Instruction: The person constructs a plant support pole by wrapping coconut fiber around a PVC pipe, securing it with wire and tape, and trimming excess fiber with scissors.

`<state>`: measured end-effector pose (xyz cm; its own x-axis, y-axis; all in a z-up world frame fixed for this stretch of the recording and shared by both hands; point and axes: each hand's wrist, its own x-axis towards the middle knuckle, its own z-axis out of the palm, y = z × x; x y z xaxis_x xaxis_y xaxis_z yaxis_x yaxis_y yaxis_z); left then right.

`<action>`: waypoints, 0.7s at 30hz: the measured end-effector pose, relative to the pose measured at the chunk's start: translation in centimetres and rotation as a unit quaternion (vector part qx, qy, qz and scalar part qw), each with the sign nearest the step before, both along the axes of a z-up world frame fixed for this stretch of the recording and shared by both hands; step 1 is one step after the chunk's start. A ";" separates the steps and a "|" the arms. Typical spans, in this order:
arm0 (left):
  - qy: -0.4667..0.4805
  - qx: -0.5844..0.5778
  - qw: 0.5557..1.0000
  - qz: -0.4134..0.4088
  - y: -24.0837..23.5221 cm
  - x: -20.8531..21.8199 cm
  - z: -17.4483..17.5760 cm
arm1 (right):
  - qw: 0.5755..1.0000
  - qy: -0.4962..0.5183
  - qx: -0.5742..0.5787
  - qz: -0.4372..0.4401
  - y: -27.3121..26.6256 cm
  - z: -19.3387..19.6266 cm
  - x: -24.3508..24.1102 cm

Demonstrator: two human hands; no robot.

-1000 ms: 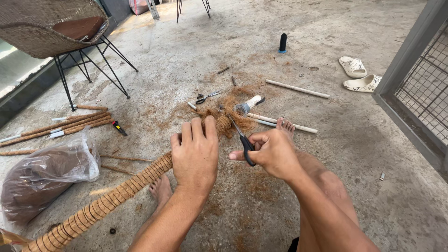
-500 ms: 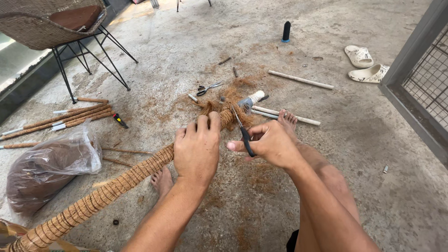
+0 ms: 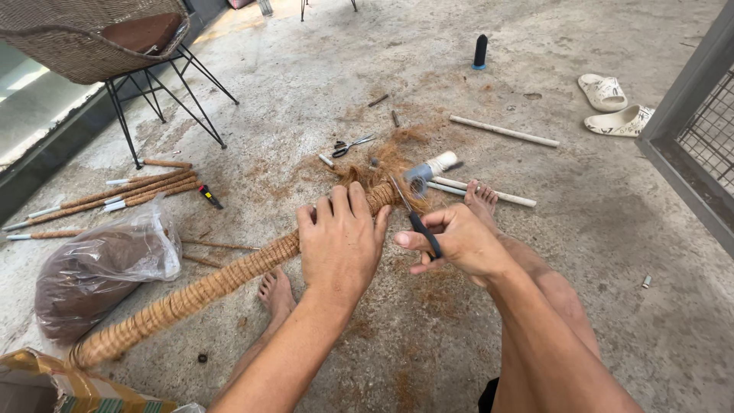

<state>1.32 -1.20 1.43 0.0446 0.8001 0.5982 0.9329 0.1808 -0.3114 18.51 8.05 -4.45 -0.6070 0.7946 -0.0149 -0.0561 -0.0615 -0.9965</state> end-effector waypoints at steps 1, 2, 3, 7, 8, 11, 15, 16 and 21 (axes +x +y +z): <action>-0.005 -0.003 1.000 0.000 -0.1 0.2 0.0 | 1.000 -0.003 -0.012 0.011 -0.1 -0.2 0.3; -0.011 -0.005 1.000 0.002 -0.1 0.3 0.0 | 1.000 -0.009 -0.003 0.017 -0.2 -0.4 0.7; -0.017 -0.008 1.000 0.003 -0.2 0.2 0.0 | 1.000 -0.015 0.005 0.023 -0.3 -0.5 0.9; 0.016 0.056 0.998 -0.005 -0.3 -0.2 0.2 | 0.999 -0.039 -0.007 0.012 -1.2 -0.7 0.6; 0.019 0.052 0.998 -0.002 -0.2 -0.2 0.1 | 0.999 -0.040 -0.008 0.006 -1.4 -0.7 0.4; 0.015 0.067 0.998 -0.015 -0.2 -0.2 0.1 | 0.999 -0.034 -0.005 -0.003 -1.5 -0.6 0.2; 0.004 0.088 0.996 -0.023 -0.2 -0.3 0.2 | 1.000 -0.002 0.015 0.010 -1.8 -0.3 0.2; 0.002 0.084 0.996 -0.024 -0.3 -0.4 0.1 | 1.000 0.007 0.019 0.013 -1.9 -0.2 0.2; 0.017 0.028 0.999 -0.015 0.5 -0.8 -0.5 | 0.999 -0.007 0.033 -0.018 -1.6 -0.1 -0.7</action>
